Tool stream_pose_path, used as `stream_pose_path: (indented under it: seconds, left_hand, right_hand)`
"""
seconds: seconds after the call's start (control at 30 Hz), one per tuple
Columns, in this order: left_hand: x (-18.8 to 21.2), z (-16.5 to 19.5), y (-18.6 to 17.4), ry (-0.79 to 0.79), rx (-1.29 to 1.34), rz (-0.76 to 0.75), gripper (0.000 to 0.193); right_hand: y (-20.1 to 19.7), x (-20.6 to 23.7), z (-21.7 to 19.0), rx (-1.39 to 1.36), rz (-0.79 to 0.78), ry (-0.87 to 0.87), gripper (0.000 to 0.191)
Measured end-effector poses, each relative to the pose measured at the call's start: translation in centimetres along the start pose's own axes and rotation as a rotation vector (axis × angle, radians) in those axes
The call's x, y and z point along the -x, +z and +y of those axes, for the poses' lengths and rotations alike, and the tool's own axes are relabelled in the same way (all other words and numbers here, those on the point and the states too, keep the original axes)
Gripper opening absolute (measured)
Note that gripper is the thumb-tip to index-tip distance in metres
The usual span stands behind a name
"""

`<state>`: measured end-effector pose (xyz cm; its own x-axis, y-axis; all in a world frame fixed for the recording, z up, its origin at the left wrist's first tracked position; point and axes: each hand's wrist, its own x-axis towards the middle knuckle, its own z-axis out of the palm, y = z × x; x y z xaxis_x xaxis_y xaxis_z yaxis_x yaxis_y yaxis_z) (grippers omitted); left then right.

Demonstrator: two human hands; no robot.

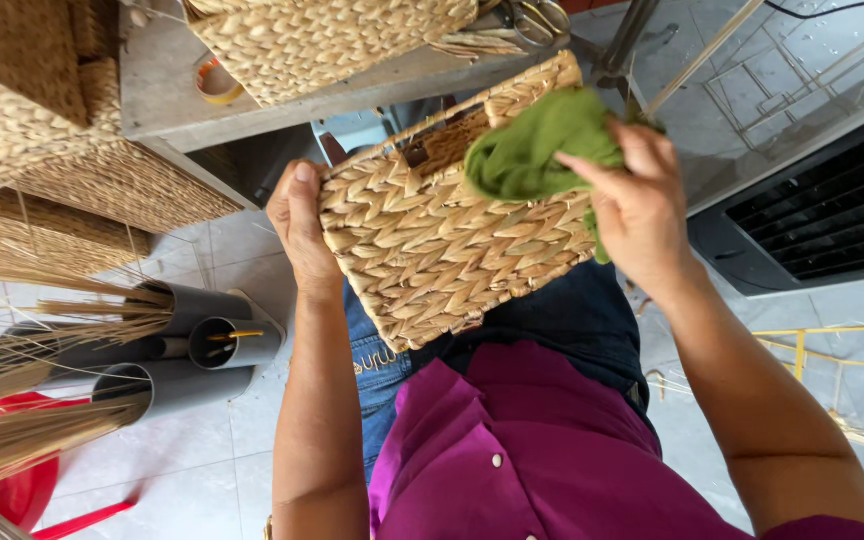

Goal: The person sits on a chair with a woven water-hyacinth basket on their lap and wipes it with a green cloth. They wipe the outer sides and handles, turn the basket over, and wipe the inside bottom and inner walls before setting it down.

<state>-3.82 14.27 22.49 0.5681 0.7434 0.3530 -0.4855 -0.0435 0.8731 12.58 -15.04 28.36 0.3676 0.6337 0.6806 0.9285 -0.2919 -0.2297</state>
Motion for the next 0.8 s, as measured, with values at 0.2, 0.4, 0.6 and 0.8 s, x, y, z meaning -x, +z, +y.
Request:
stream_pose_path:
  seconds: [0.2, 0.4, 0.6, 0.8]
  left_hand:
    - [0.1, 0.7, -0.2, 0.025, 0.013, 0.049, 0.041]
    - [0.6, 2.0, 0.7, 0.025, 0.167, 0.029, 0.041]
    - [1.1, 2.4, 1.0, -0.054, 0.119, 0.047, 0.036]
    - [0.7, 0.7, 0.2, 0.029, -0.035, -0.019, 0.042]
  right_hand:
    - [2.5, 1.0, -4.7, -0.003, -0.008, -0.086, 0.032]
    - [4.4, 0.6, -15.2, -0.322, -0.209, -0.332, 0.013]
    - [4.7, 2.3, -11.2, -0.283, -0.248, -0.381, 0.011]
    - [0.0, 2.7, -1.2, 0.019, -0.131, -0.163, 0.009]
